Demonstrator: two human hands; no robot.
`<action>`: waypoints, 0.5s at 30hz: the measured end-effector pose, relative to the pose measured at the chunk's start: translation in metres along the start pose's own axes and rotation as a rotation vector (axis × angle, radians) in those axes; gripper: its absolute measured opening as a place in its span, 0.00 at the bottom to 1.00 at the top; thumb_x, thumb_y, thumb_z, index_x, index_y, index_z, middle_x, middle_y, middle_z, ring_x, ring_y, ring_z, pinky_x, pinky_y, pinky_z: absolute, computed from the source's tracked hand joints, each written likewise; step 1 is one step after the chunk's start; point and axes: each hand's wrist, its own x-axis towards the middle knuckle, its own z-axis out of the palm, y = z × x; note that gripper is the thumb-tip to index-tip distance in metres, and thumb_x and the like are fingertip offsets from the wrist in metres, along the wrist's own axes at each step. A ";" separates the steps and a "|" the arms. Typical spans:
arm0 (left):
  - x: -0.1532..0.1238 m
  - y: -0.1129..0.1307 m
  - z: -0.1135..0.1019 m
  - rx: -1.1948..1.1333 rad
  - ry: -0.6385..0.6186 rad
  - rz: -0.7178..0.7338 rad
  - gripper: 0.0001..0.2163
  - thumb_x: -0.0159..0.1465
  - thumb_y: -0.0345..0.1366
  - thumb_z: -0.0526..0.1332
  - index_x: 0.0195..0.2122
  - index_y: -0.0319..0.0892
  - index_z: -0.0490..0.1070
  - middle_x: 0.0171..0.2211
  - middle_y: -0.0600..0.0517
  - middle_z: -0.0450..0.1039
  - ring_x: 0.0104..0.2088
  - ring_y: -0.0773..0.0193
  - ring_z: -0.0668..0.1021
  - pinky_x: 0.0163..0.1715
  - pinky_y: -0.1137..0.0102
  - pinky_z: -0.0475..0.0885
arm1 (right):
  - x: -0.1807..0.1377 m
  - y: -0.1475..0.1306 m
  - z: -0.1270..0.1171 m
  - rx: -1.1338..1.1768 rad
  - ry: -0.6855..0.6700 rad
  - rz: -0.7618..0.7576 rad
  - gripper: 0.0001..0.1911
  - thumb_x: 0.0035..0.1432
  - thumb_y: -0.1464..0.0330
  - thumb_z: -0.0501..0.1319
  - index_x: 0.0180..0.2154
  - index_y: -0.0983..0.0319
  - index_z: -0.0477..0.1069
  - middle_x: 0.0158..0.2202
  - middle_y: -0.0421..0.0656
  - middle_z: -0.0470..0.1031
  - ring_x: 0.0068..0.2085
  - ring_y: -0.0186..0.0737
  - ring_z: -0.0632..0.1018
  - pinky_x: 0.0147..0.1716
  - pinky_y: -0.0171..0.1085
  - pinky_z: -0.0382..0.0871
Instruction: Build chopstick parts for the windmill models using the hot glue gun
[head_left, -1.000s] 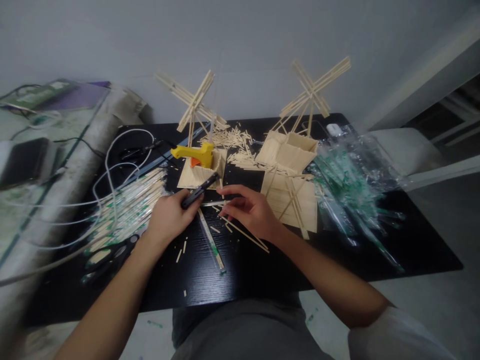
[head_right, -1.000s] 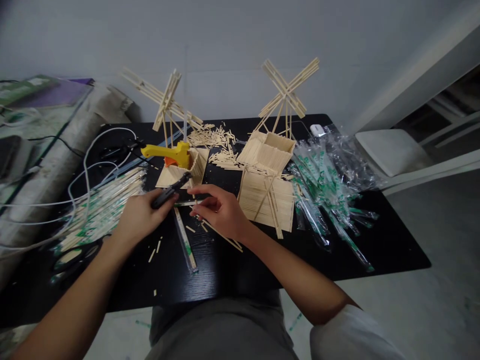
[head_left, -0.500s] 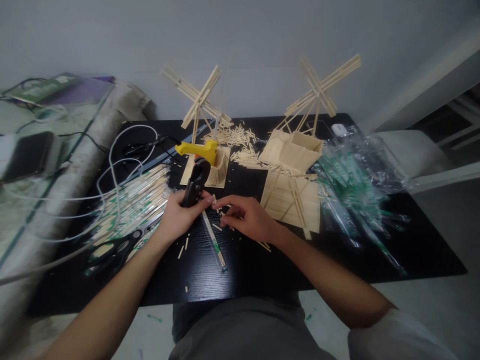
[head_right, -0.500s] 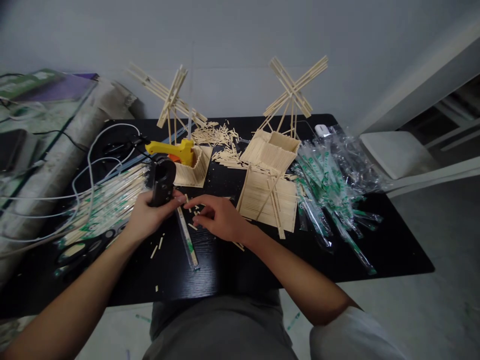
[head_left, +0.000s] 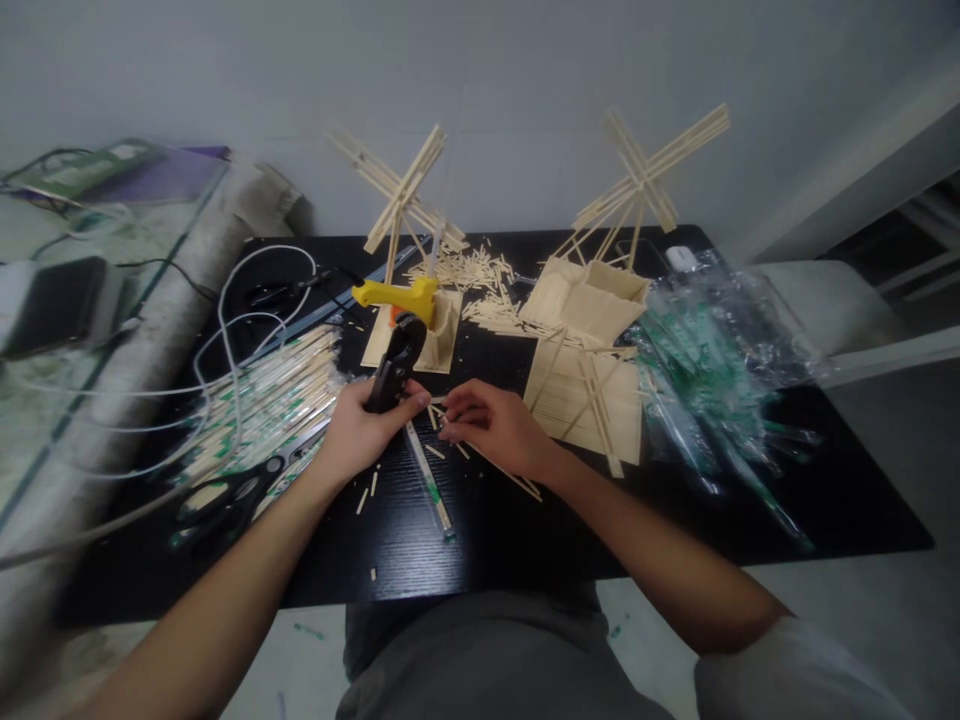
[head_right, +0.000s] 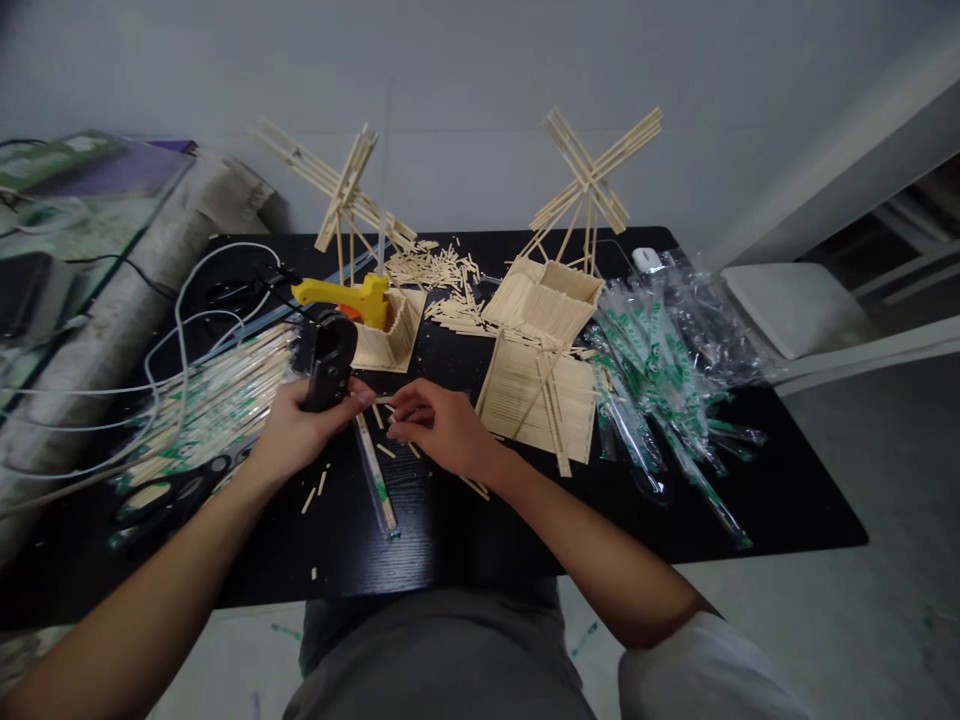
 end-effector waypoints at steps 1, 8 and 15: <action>0.000 -0.001 0.000 0.003 -0.006 -0.002 0.16 0.52 0.49 0.72 0.31 0.39 0.79 0.27 0.55 0.77 0.27 0.74 0.72 0.31 0.78 0.67 | 0.001 0.000 0.000 0.022 0.007 0.017 0.16 0.50 0.69 0.74 0.41 0.62 0.74 0.35 0.40 0.81 0.37 0.36 0.84 0.43 0.38 0.80; -0.001 0.001 0.001 0.019 0.005 -0.007 0.19 0.50 0.50 0.72 0.30 0.37 0.79 0.25 0.53 0.75 0.27 0.72 0.72 0.29 0.77 0.66 | -0.002 -0.001 0.002 -0.226 0.008 -0.091 0.07 0.58 0.70 0.70 0.40 0.63 0.78 0.37 0.43 0.83 0.38 0.35 0.82 0.44 0.37 0.77; -0.004 0.006 0.000 -0.008 0.062 0.014 0.17 0.51 0.48 0.71 0.28 0.38 0.77 0.21 0.56 0.69 0.23 0.74 0.67 0.25 0.77 0.63 | -0.008 0.013 0.012 -0.773 -0.142 -0.448 0.08 0.68 0.75 0.59 0.42 0.64 0.78 0.43 0.49 0.80 0.47 0.41 0.78 0.53 0.43 0.73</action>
